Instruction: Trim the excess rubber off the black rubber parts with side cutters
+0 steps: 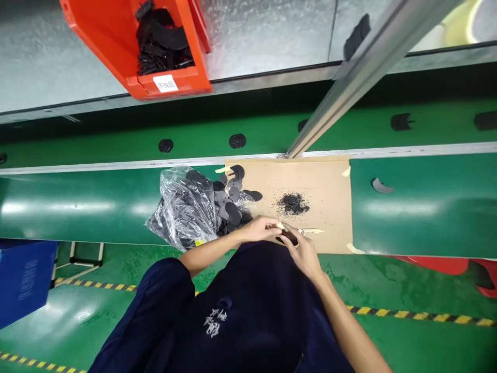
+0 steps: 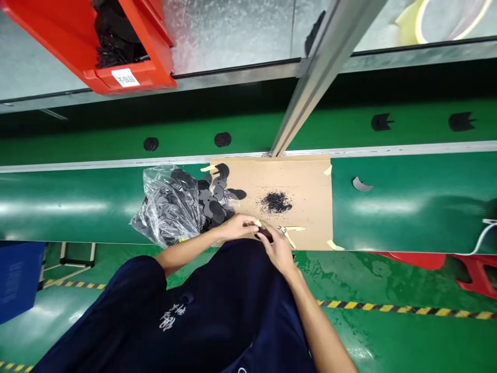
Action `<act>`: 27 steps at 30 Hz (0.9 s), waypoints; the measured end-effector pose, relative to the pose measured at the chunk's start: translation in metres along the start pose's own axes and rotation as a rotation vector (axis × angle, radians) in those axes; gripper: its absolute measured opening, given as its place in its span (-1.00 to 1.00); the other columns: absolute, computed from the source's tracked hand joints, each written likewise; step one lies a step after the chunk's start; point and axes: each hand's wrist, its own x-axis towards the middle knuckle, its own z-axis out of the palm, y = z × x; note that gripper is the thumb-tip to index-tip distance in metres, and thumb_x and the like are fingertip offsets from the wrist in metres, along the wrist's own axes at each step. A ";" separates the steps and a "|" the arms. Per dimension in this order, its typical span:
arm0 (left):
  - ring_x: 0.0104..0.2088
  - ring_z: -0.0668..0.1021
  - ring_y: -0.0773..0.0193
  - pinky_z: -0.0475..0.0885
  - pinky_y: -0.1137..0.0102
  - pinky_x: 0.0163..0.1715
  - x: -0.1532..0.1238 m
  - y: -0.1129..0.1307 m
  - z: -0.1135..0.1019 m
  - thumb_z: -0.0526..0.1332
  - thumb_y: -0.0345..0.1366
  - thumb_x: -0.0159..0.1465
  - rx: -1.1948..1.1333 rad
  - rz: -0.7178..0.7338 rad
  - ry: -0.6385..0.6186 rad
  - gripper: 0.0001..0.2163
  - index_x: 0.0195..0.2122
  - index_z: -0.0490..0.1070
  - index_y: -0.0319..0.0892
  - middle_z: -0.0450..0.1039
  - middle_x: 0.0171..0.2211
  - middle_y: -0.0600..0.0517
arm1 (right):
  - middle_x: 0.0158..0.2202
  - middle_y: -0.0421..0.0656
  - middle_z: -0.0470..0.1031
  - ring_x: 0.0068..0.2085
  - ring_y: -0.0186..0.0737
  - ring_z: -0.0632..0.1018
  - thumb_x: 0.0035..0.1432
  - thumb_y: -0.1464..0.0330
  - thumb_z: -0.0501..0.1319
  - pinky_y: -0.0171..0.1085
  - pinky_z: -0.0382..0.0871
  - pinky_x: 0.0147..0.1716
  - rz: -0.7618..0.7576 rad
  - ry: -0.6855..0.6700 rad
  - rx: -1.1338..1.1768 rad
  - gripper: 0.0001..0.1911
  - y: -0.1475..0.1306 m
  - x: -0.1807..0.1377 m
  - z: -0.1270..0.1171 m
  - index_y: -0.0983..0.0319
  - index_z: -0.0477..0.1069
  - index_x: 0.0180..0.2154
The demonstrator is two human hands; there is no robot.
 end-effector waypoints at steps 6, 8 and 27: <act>0.09 0.50 -0.02 0.39 0.08 0.18 0.039 -0.020 -0.020 0.22 -0.55 0.26 0.401 -0.303 0.284 -0.80 -0.10 0.48 -0.27 0.49 -0.02 -0.21 | -0.19 -0.02 0.64 -0.17 0.06 0.67 0.07 -0.10 0.37 -0.14 0.61 -0.37 0.387 0.110 0.460 -0.44 0.018 -0.009 -0.016 0.21 0.52 -0.12; 0.10 0.48 -0.02 0.36 0.06 0.20 0.044 -0.022 -0.024 0.19 -0.62 0.22 0.420 -0.331 0.352 -0.77 -0.14 0.48 -0.28 0.48 -0.05 -0.22 | -0.21 -0.05 0.63 -0.26 -0.02 0.66 0.05 -0.11 0.37 -0.22 0.55 -0.50 0.416 0.117 0.535 -0.42 0.026 -0.012 -0.019 0.21 0.49 -0.11; -0.09 0.67 0.23 0.59 0.23 0.00 -0.072 0.125 0.022 0.19 -0.45 0.37 0.076 0.339 0.575 -0.87 -0.23 0.53 -0.14 0.66 -0.13 -0.07 | -0.45 -0.21 0.58 -0.45 -0.28 0.61 0.13 -0.07 0.40 -0.32 0.53 -0.45 0.293 -0.454 0.955 -0.49 -0.034 -0.022 -0.072 0.24 0.52 -0.17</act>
